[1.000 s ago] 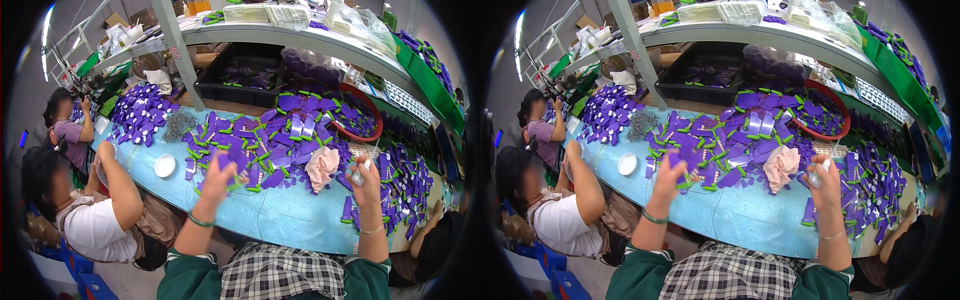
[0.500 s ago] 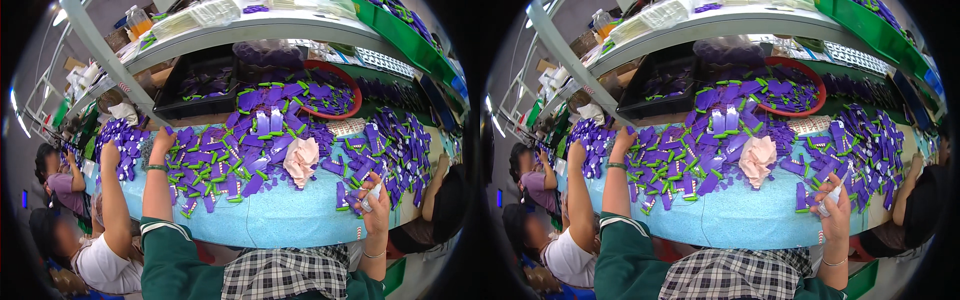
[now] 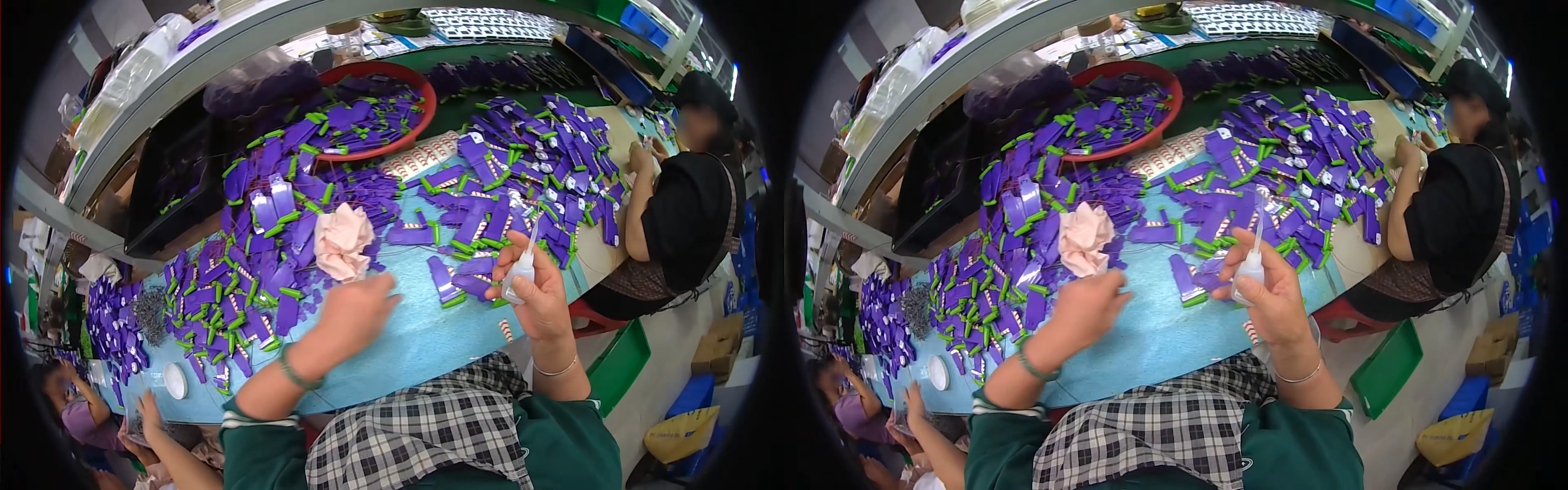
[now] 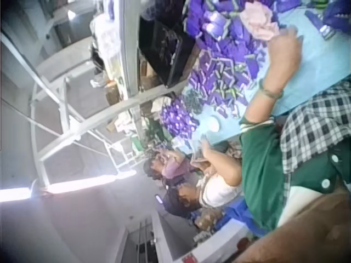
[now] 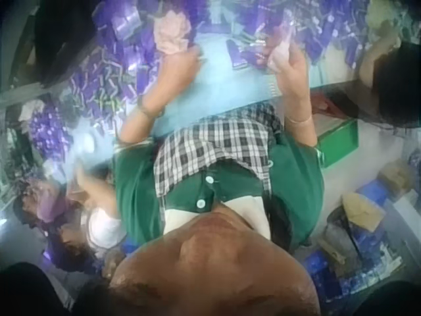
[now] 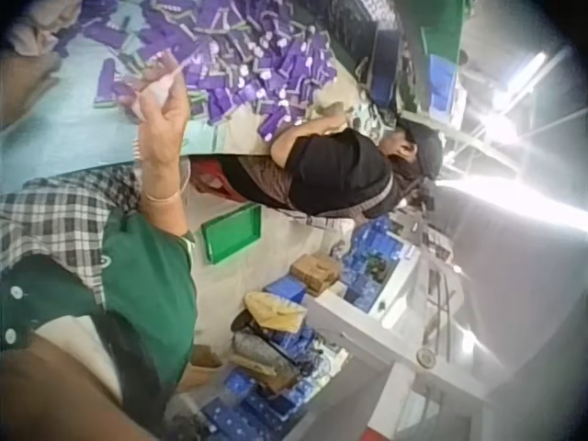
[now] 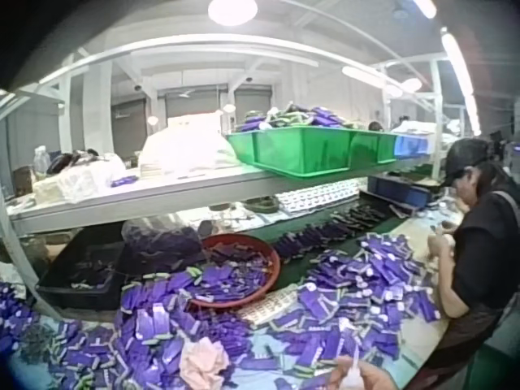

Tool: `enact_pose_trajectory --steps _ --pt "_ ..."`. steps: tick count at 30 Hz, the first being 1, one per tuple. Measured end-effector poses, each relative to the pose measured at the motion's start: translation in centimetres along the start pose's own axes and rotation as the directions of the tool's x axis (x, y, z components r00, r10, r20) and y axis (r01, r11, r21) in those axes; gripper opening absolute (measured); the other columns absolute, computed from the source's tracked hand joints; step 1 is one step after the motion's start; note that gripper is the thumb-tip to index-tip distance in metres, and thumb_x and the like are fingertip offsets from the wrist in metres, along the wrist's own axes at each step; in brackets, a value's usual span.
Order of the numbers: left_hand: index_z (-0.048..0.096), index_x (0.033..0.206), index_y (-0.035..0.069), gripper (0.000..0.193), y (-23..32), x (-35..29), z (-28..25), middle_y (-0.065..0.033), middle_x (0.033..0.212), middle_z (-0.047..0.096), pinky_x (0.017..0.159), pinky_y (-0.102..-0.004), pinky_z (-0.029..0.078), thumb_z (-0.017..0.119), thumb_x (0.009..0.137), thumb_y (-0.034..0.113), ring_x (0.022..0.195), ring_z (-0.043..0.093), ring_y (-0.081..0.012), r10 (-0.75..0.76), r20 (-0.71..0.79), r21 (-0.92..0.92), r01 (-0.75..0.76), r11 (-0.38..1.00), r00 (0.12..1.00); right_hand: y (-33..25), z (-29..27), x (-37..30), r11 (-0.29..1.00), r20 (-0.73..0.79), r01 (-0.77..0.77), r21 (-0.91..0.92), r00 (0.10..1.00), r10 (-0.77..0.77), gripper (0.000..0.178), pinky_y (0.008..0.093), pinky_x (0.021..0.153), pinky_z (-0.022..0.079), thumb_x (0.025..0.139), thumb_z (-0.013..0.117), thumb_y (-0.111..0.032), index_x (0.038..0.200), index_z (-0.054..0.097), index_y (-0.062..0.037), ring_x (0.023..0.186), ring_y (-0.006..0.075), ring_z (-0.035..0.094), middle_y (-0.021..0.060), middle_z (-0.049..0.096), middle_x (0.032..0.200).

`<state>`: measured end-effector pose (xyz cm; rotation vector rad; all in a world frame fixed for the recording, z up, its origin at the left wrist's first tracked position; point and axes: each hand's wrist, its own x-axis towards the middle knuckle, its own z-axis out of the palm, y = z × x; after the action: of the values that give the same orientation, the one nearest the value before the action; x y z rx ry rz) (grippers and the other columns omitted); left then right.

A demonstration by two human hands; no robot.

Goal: The person sits at a table in a workshop and assembles small purple and green plastic components. They pick up a purple part, apply a liquid from a small bottle, and attach a green piece. The person repeats this process continuously, handling the parts one by one.

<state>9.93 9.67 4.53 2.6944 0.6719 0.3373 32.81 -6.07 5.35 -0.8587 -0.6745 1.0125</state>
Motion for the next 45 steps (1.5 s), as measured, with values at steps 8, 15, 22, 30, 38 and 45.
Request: enact_pose_trajectory --steps 8,15,22,30,38,45 --pt "0.048 0.105 0.004 0.045 4.0 8.4 7.8 -0.0155 0.077 0.065 0.054 -0.0445 0.052 0.072 0.077 0.031 0.070 0.067 -0.0327 -0.226 0.092 0.118 0.214 0.970 0.970 -0.5 -5.7 -4.0 1.000 -0.082 0.012 0.027 0.997 -0.010 0.053 0.0375 0.074 0.057 0.084 0.064 -0.006 0.133 0.045 0.0019 0.095 0.0196 0.059 0.0097 0.054 0.108" --pt "0.051 0.117 0.003 0.044 0.0 4.6 9.0 -0.0110 0.080 0.060 0.061 -0.0326 0.048 0.069 0.077 0.006 0.067 0.059 -0.0198 -0.459 -0.086 -0.420 0.385 0.822 0.884 0.1 -9.4 -3.3 1.000 -0.139 0.014 0.018 0.990 -0.011 0.050 0.0352 0.075 0.055 0.083 0.063 -0.002 0.130 0.047 0.0031 0.090 0.0188 0.059 0.0090 0.056 0.103" --pt "0.055 0.103 0.003 0.014 5.3 5.1 3.6 -0.0106 0.098 0.061 0.068 -0.0270 0.049 0.051 0.093 0.011 0.080 0.059 -0.0137 -0.348 -0.238 -0.929 -0.108 0.354 0.907 -0.3 -14.8 -0.7 0.959 -0.326 0.243 -0.144 0.904 -0.277 0.039 0.0331 0.081 0.050 0.087 0.057 -0.003 0.124 0.048 0.0033 0.085 0.0182 0.060 0.0075 0.060 0.095" --pt "0.064 0.085 0.003 0.017 14.3 14.6 10.1 -0.0165 0.129 0.052 0.104 -0.0625 0.025 0.069 0.079 0.018 0.134 0.035 -0.0371 0.501 0.024 -0.212 -0.485 0.848 0.865 -1.0 -18.3 4.4 0.786 -0.229 0.138 -0.603 0.913 -0.337 0.038 0.0293 0.091 0.044 0.091 0.054 -0.008 0.127 0.047 0.0012 0.099 0.0148 0.059 0.0092 0.065 0.107" --pt "0.063 0.086 0.004 0.016 9.3 9.1 9.1 -0.0089 0.119 0.059 0.106 -0.0620 0.024 0.066 0.083 0.019 0.135 0.036 -0.0348 0.445 0.214 -0.324 -0.367 0.872 0.869 2.1 -11.4 -0.5 0.557 0.006 0.168 -0.813 0.960 -0.280 0.037 0.0367 0.082 0.051 0.086 0.061 -0.009 0.122 0.055 -0.0036 0.097 0.0284 0.066 0.0130 0.068 0.105" --pt "0.061 0.098 0.003 0.017 3.3 3.0 6.3 -0.0088 0.107 0.062 0.111 -0.0594 0.019 0.064 0.084 0.014 0.132 0.042 -0.0349 0.307 0.159 -0.456 -0.206 0.866 0.938 7.2 -4.3 -2.1 0.765 0.060 0.129 -0.631 0.991 -0.118 0.038 0.0358 0.085 0.051 0.087 0.060 -0.007 0.123 0.052 -0.0014 0.101 0.0285 0.065 0.0147 0.066 0.110"
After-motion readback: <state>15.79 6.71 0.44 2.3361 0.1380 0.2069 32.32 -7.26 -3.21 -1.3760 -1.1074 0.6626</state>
